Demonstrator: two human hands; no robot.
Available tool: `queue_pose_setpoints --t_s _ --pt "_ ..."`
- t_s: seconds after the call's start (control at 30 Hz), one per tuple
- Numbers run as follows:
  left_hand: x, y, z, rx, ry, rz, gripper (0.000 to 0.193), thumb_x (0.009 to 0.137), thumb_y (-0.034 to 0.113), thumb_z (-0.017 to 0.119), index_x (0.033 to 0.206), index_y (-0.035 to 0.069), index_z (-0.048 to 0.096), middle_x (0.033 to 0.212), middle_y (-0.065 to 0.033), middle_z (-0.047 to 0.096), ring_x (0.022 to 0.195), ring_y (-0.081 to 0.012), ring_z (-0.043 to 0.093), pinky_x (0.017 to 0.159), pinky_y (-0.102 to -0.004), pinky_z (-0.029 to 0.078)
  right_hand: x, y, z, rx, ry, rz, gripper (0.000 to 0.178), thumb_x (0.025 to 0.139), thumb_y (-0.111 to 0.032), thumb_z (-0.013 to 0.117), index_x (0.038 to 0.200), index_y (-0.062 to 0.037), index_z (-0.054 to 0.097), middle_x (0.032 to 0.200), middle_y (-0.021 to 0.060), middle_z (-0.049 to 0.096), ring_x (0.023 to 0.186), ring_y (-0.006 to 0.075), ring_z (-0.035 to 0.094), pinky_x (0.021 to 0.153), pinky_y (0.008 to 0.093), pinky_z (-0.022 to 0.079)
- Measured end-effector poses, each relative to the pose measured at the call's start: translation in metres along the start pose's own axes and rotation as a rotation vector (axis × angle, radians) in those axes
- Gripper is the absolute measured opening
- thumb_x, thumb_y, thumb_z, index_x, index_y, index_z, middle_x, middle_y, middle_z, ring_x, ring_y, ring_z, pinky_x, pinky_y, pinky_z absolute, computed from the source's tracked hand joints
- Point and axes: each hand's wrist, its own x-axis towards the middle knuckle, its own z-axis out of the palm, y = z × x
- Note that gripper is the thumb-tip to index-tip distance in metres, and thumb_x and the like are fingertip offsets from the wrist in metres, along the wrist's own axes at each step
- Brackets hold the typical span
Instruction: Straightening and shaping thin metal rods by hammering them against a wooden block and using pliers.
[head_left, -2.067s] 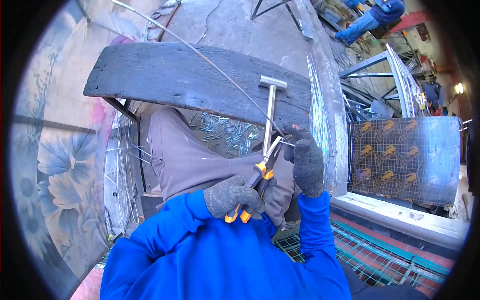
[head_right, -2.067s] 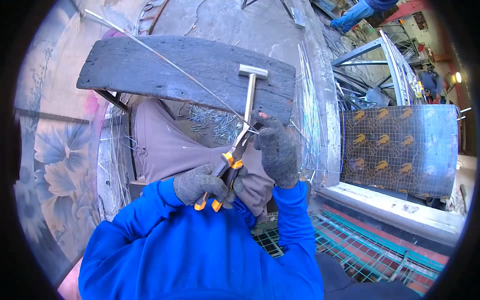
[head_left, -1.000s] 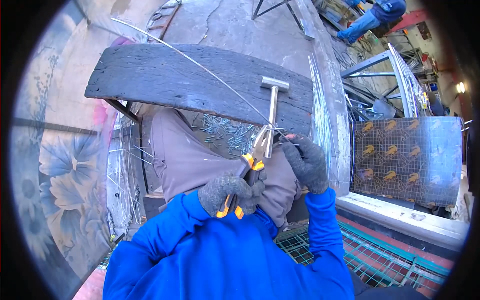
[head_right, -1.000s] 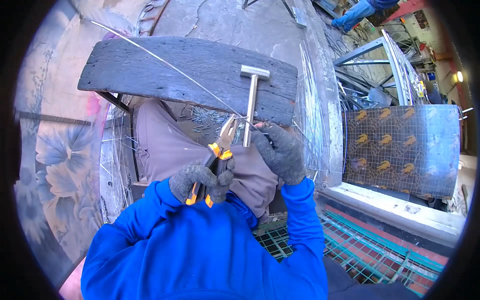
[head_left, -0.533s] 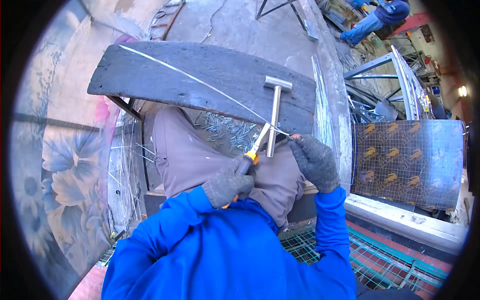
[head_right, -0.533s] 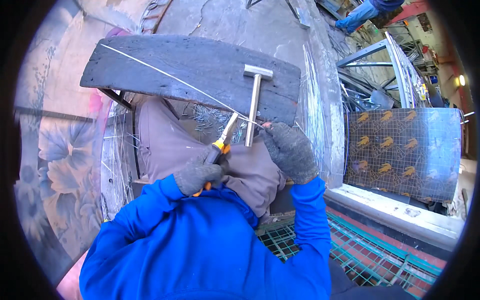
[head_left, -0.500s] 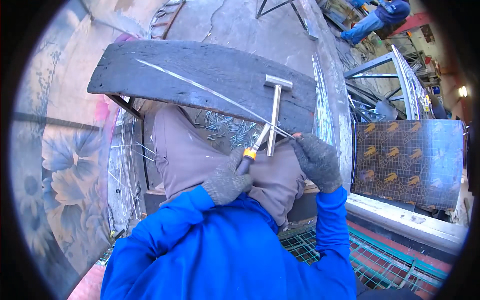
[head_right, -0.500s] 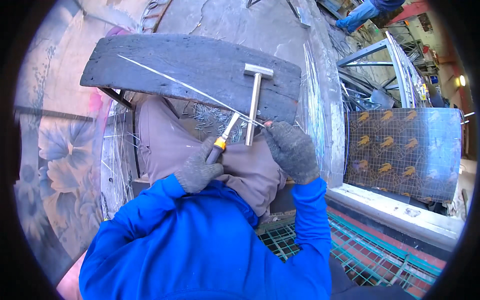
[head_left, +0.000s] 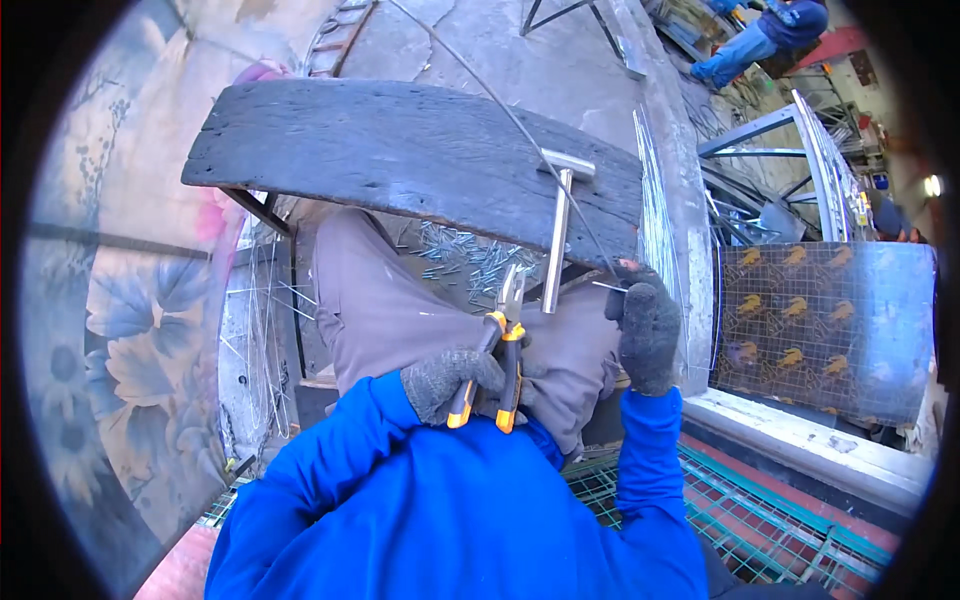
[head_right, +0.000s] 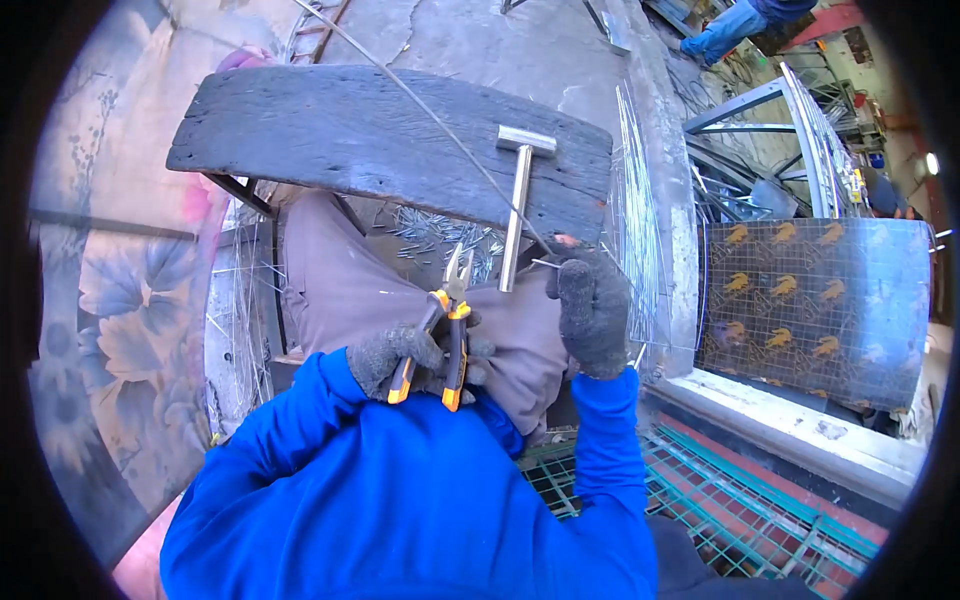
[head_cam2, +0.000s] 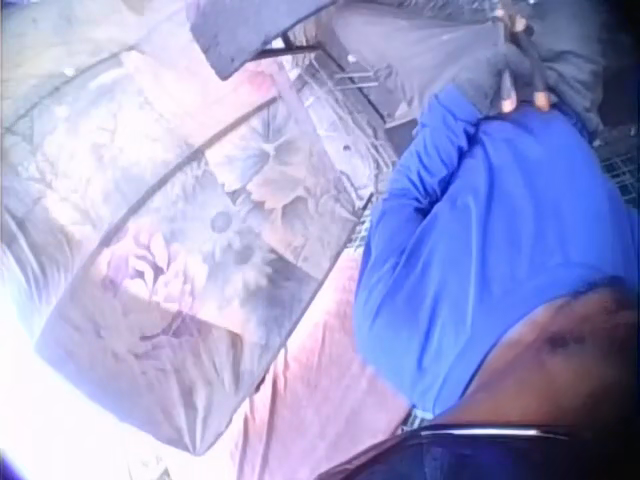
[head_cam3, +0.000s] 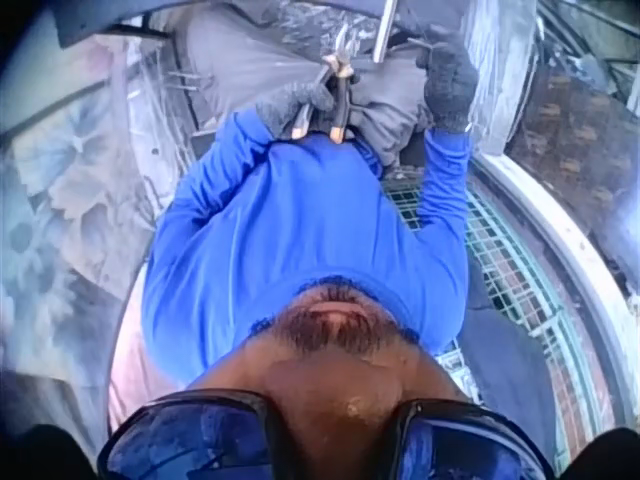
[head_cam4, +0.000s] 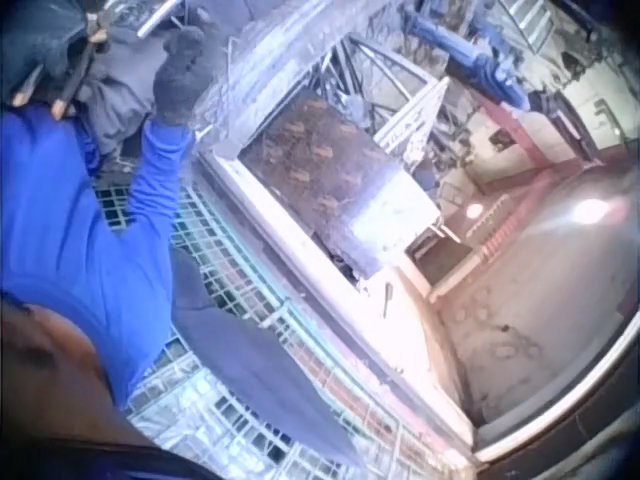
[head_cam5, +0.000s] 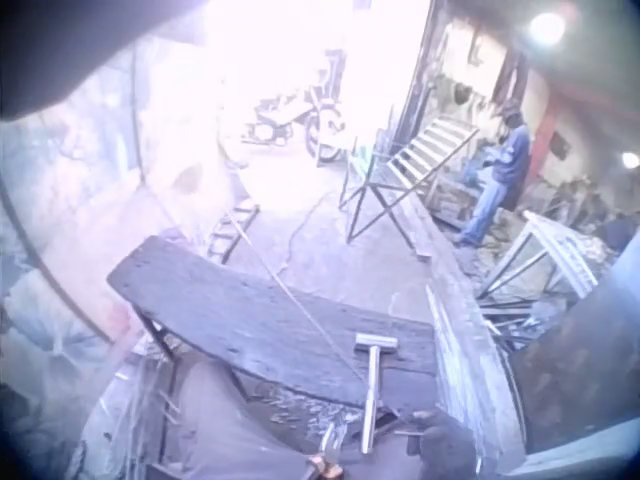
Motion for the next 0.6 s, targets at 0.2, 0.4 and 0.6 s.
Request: queue_pose_setpoints --t_s 0.2,0.4,0.6 --pt "0.003 -0.005 0.000 0.288 0.001 -0.125 0.071 0.079 -0.004 0.065 0.145 0.003 0.040 0.127 -0.0184 0.061 0.118 -0.0349 0.062 0.104 -0.0480 0.051 -0.007 0.014 0.026 -0.041 0.065 -0.011 0.063 0.106 -0.054 0.036 0.132 -0.0025 0.059 0.075 -0.0003 0.060 0.063 0.0061 0.048 0.056 0.0234 0.037" --pt "0.007 -0.011 0.001 0.485 -0.116 0.041 0.027 0.081 0.006 0.066 0.107 -0.001 0.063 0.099 -0.0142 0.067 0.087 -0.0236 0.065 0.077 -0.0349 0.052 -0.006 0.007 0.032 -0.023 0.059 -0.004 0.060 0.107 -0.052 0.037 0.130 -0.0019 0.061 0.076 -0.0009 0.060 0.065 0.0070 0.049 0.057 0.0243 0.038" --pt "0.019 -0.015 -0.016 0.641 -0.118 0.049 0.038 0.075 0.006 0.066 0.111 -0.004 0.055 0.099 -0.0157 0.064 0.086 -0.0246 0.068 0.075 -0.0355 0.058 -0.004 0.013 0.024 -0.131 -0.017 -0.031 0.056 0.107 -0.048 0.042 0.131 -0.0001 0.060 0.087 0.0049 0.066 0.075 0.0117 0.059 0.066 0.0279 0.048"
